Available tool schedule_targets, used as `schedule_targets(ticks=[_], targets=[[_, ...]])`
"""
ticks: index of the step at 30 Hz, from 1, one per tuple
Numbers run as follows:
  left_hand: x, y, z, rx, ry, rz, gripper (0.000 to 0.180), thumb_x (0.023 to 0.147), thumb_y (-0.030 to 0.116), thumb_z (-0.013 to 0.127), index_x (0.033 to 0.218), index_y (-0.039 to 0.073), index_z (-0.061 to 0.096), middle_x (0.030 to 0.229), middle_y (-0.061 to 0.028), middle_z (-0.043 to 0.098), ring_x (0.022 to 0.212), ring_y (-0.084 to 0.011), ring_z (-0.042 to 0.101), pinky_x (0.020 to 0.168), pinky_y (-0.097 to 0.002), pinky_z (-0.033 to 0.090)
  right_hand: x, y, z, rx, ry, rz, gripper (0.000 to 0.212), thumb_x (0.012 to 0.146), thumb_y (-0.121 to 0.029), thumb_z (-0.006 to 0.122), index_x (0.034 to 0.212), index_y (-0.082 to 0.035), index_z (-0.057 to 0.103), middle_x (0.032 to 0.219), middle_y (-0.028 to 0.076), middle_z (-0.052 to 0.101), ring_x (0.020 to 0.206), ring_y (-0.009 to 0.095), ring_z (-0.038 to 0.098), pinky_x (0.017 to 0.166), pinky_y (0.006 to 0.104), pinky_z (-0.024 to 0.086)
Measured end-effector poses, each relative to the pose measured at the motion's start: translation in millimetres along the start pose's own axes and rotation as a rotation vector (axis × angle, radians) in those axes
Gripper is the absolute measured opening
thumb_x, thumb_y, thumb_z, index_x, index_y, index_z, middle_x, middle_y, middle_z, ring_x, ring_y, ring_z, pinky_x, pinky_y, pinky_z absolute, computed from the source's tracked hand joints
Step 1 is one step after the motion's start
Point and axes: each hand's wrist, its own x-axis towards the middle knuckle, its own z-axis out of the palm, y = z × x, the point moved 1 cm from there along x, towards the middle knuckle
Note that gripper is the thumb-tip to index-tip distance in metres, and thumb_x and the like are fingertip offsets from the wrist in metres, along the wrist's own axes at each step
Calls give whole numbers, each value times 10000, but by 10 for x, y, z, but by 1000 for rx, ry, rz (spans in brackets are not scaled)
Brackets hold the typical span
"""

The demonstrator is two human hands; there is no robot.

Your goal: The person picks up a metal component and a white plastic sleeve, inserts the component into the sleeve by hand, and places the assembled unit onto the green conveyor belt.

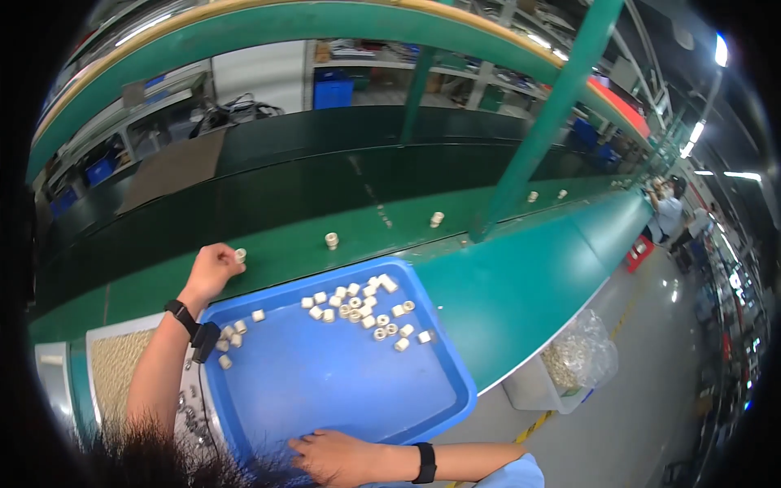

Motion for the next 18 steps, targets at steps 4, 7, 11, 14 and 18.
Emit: schedule_targets(ticks=[4,7,11,14,18], targets=[[408,-505,280,118,-52,101,203,746,107,869,741,28,682,664,-73,634,648,-191,606,628,-375,503,-154,172,233,-18,36,117,235,945,-239,658,1115,-80,688,1062,137,676,945,348,696,785,478,565],[569,-1037,271,87,-67,98,227,724,34,828,720,25,601,644,-12,551,636,-138,548,584,-343,459,1,391,648,-72,80,261,224,945,-241,645,1101,-88,692,1054,135,688,942,346,702,782,477,570],[836,-1844,391,-122,-47,123,349,703,-67,764,963,43,559,874,-20,535,780,-130,533,724,-301,487,120,764,747,-108,153,384,212,944,-243,628,1083,-99,699,1043,131,703,939,342,708,778,475,577],[878,-1863,592,-191,-21,105,371,709,-81,744,977,57,527,889,-15,516,782,-123,519,719,-293,472,-76,879,578,-105,195,394,206,944,-245,615,1069,-107,703,1035,129,714,936,340,713,775,473,582],[949,-1565,610,-114,20,169,375,735,-67,738,1030,49,536,881,-1,500,776,-112,501,699,-280,448,-106,822,594,-43,231,315,202,944,-247,598,1050,-117,710,1024,126,730,933,336,720,771,472,590]])
